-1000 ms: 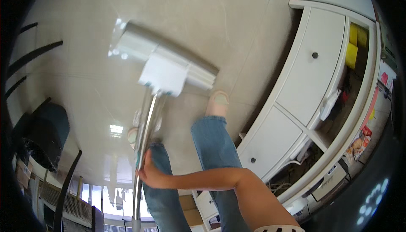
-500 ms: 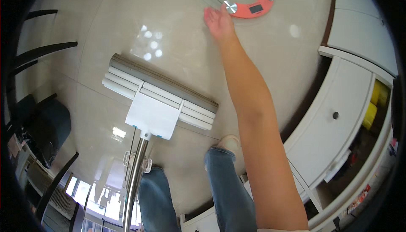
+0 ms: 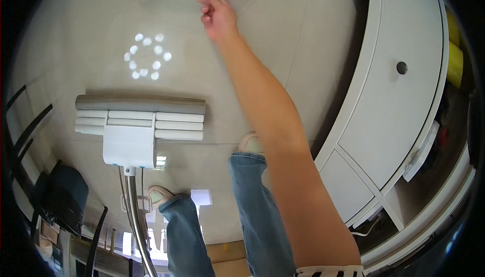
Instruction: The person cleans the floor by mopping the hallway, opening a door to mop the bedroom floor, and then mopping the floor in the adjoining room using a mop.
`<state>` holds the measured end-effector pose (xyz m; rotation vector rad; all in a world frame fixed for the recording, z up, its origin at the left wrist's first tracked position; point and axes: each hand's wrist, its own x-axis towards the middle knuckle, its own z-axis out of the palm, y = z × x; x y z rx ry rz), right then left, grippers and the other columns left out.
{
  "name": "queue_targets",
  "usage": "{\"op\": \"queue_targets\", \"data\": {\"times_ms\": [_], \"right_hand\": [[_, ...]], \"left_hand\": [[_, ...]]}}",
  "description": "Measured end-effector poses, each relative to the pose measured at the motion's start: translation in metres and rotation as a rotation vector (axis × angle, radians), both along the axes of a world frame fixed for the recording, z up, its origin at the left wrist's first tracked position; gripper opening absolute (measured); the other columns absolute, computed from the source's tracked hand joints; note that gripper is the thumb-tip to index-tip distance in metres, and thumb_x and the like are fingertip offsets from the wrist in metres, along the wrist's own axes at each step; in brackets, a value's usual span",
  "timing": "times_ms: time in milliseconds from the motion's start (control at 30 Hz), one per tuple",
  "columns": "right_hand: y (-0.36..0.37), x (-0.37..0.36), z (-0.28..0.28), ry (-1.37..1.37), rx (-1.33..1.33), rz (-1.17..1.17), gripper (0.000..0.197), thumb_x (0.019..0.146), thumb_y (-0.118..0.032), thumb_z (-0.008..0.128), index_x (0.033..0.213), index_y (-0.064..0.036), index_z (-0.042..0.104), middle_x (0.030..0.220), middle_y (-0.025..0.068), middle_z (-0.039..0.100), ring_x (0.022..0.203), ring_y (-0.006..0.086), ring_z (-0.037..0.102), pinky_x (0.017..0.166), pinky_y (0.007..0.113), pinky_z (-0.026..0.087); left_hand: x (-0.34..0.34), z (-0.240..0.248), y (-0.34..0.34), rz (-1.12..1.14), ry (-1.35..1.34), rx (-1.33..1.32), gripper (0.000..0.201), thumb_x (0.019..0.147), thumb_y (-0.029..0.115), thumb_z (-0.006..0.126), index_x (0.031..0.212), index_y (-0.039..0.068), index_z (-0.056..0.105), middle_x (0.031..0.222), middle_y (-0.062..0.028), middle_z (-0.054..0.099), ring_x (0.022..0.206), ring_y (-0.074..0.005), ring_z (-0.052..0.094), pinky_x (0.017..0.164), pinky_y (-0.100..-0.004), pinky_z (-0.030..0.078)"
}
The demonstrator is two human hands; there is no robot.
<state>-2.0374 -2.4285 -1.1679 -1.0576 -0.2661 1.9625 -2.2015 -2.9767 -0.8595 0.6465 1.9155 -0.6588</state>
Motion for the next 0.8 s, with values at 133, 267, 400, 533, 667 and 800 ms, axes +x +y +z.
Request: {"op": "queue_targets", "data": {"times_ms": [133, 267, 400, 533, 667, 800], "right_hand": [[-0.059, 0.07, -0.007, -0.104, -0.059, -0.209, 0.014, 0.078, -0.014, 0.051, 0.09, -0.0061, 0.054, 0.078, 0.0008, 0.054, 0.057, 0.0031, 0.042, 0.046, 0.017, 0.033], [-0.125, 0.181, 0.009, -0.355, -0.172, -0.358, 0.019, 0.082, -0.016, 0.043, 0.096, -0.0051, 0.051, 0.082, 0.0013, 0.055, 0.047, 0.0026, 0.031, 0.043, 0.016, 0.026], [-0.175, 0.267, -0.004, -0.271, -0.138, -0.632, 0.019, 0.083, -0.016, 0.043, 0.097, -0.0063, 0.05, 0.084, 0.0031, 0.054, 0.048, 0.0021, 0.031, 0.043, 0.016, 0.026], [-0.173, 0.298, -0.014, -0.202, -0.023, -0.879, 0.016, 0.083, -0.013, 0.041, 0.097, -0.0071, 0.048, 0.084, 0.0041, 0.053, 0.061, 0.0071, 0.043, 0.049, 0.018, 0.035], [-0.11, 0.345, -0.038, -0.287, 0.048, -1.038, 0.011, 0.083, -0.009, 0.039, 0.089, -0.0062, 0.048, 0.081, 0.0051, 0.052, 0.072, 0.0141, 0.05, 0.057, 0.023, 0.041], [-0.091, 0.316, -0.017, -0.434, 0.095, -0.475, 0.008, 0.082, -0.008, 0.041, 0.08, -0.0044, 0.048, 0.075, 0.0053, 0.052, 0.07, 0.013, 0.05, 0.058, 0.022, 0.041]], "left_hand": [[0.0, -0.007, 0.014, -0.043, 0.011, 0.01, 0.014, 0.056, 0.01, 0.058, 0.061, 0.001, 0.048, 0.055, -0.0171, 0.051, 0.054, -0.0338, 0.052, 0.05, -0.0404, 0.04], [0.01, -0.028, 0.035, -0.064, -0.008, 0.044, 0.014, 0.056, 0.01, 0.058, 0.062, 0.001, 0.048, 0.056, -0.0172, 0.051, 0.054, -0.0338, 0.052, 0.05, -0.0403, 0.04], [0.014, -0.036, 0.051, -0.081, -0.022, 0.061, 0.014, 0.056, 0.01, 0.058, 0.062, 0.001, 0.049, 0.056, -0.0174, 0.051, 0.055, -0.0337, 0.053, 0.05, -0.0402, 0.04], [0.013, -0.033, 0.057, -0.098, -0.024, 0.052, 0.015, 0.056, 0.01, 0.058, 0.062, 0.001, 0.049, 0.056, -0.0175, 0.052, 0.055, -0.0337, 0.053, 0.05, -0.0401, 0.04], [0.013, -0.033, 0.055, -0.096, -0.039, 0.058, 0.015, 0.057, 0.011, 0.058, 0.063, 0.0, 0.049, 0.057, -0.0177, 0.052, 0.055, -0.0336, 0.053, 0.05, -0.0399, 0.041], [-0.001, -0.014, 0.038, -0.083, -0.015, 0.042, 0.015, 0.057, 0.011, 0.058, 0.063, 0.0, 0.049, 0.057, -0.0178, 0.052, 0.055, -0.0336, 0.053, 0.05, -0.0398, 0.041]]}}
